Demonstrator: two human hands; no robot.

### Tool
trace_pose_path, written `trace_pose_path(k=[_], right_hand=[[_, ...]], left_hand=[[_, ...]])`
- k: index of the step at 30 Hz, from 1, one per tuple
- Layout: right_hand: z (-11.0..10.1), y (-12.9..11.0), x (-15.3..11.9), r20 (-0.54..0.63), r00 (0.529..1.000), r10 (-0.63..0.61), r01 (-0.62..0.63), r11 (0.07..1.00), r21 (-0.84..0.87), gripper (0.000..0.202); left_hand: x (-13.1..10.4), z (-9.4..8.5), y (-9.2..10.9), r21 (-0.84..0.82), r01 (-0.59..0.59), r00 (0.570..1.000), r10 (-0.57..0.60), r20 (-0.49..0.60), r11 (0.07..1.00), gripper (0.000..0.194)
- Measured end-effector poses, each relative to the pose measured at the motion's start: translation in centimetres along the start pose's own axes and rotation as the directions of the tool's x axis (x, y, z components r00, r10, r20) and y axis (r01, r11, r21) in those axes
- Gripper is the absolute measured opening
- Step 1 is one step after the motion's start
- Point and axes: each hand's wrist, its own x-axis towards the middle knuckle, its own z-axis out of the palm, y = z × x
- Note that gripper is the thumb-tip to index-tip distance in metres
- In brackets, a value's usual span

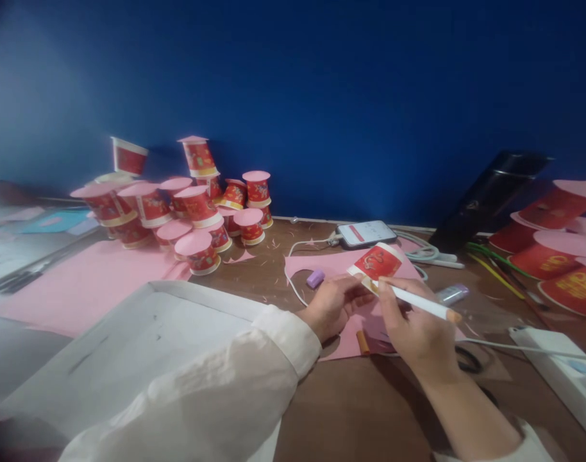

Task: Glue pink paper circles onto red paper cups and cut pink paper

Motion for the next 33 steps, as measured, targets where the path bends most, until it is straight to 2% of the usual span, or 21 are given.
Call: trace_pose_path(k=[4, 8, 14, 16, 19, 22, 28, 33], right_hand=[[-0.08, -0.40, 0.26, 0.065, 0.997, -0.042, 0.040, 0.998, 0.041, 0.030], [-0.20, -0.43, 0.42, 0.028, 0.999, -0.042, 0.042, 0.999, -0.008, 0.029], [-0.32, 0.07, 0.12, -0.033, 0.999, 0.042, -0.045, 0.994, -0.098, 0.031], [-0.22, 0.18, 0.04, -0.005, 0.999, 0.036, -0.036, 0.997, -0.069, 0.030], [0.02, 0.15, 0.06, 0.047, 0.998, -0.041, 0.041, 0.999, 0.009, 0.028], [0.10, -0.01, 0.18, 0.043, 0.994, -0.103, 0.102, 0.995, 0.020, 0.027], [-0.32, 0.20, 0.26, -0.021, 1.000, -0.001, -0.001, 0.997, -0.078, 0.030], [-0.08, 0.20, 0.08, 0.020, 0.999, -0.045, 0.045, 0.999, 0.015, 0.030]], left_hand=[[-0.09, -0.03, -0.03, -0.007, -0.017, 1.000, 0.017, -0.004, 1.000, 0.024], [0.07, 0.03, -0.14, 0.009, -0.004, 1.000, 0.004, -0.010, 1.000, 0.026], [0.26, -0.02, -0.25, 0.011, -0.002, 1.000, 0.002, 0.015, 1.000, 0.016], [0.19, -0.06, -0.21, 0.001, -0.004, 1.000, 0.004, 0.007, 1.000, 0.019], [0.03, -0.07, -0.11, -0.013, -0.005, 1.000, 0.004, -0.007, 1.000, 0.026], [-0.12, 0.03, -0.05, -0.016, -0.017, 1.000, 0.017, 0.010, 1.000, 0.030], [-0.21, 0.21, 0.05, 0.006, 0.007, 1.000, -0.007, 0.013, 1.000, 0.031], [-0.01, 0.04, -0.03, -0.017, -0.010, 1.000, 0.010, -0.003, 1.000, 0.025]])
